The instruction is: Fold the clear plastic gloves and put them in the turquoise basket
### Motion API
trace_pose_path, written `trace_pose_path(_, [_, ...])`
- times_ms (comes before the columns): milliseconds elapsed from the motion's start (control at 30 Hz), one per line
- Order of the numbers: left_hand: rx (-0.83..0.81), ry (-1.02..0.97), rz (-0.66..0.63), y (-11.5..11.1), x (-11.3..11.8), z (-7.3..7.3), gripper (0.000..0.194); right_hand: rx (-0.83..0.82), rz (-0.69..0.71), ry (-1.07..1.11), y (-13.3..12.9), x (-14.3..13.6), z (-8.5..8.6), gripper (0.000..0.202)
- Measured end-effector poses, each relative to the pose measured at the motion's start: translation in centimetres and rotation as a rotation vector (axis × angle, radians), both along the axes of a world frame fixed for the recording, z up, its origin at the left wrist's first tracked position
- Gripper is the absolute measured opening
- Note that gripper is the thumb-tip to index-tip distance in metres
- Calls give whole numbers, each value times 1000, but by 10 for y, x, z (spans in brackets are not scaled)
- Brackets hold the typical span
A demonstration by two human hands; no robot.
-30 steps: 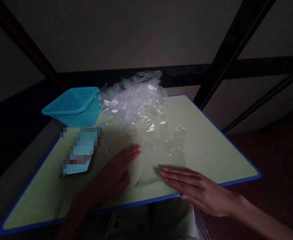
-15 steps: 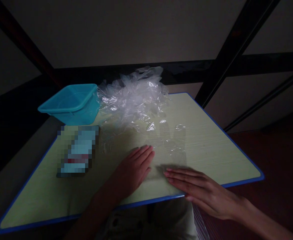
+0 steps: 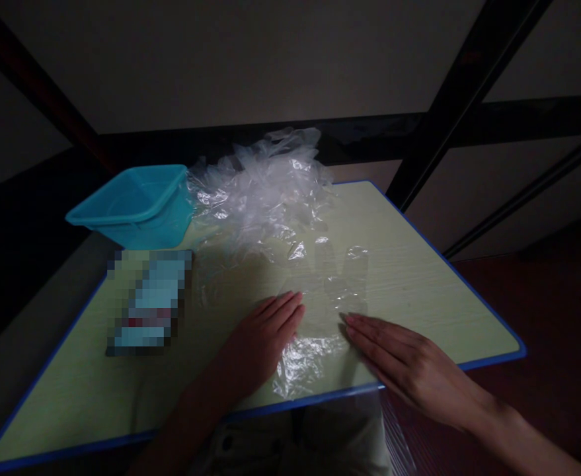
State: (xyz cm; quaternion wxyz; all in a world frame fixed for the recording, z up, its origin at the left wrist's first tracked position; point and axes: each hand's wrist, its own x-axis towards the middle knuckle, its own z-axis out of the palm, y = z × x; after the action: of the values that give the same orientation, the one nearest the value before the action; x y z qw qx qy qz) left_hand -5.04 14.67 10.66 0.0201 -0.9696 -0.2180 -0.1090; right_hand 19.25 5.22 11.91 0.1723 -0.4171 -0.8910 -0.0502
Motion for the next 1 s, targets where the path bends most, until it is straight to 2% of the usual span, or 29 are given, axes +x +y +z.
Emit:
trace_pose_path(400, [21,-50,-19,1,0,0,33,63,-95,-113,1,-3,4,35])
trace_pose_path(633, [31,-57,-20,1,-1,1,31,73,-87,-162,-1,-2,6,38])
trace_pose_path(1000, [75,-97,-9,2,-6,3,28,31,-72,-107,-1,3,3,38])
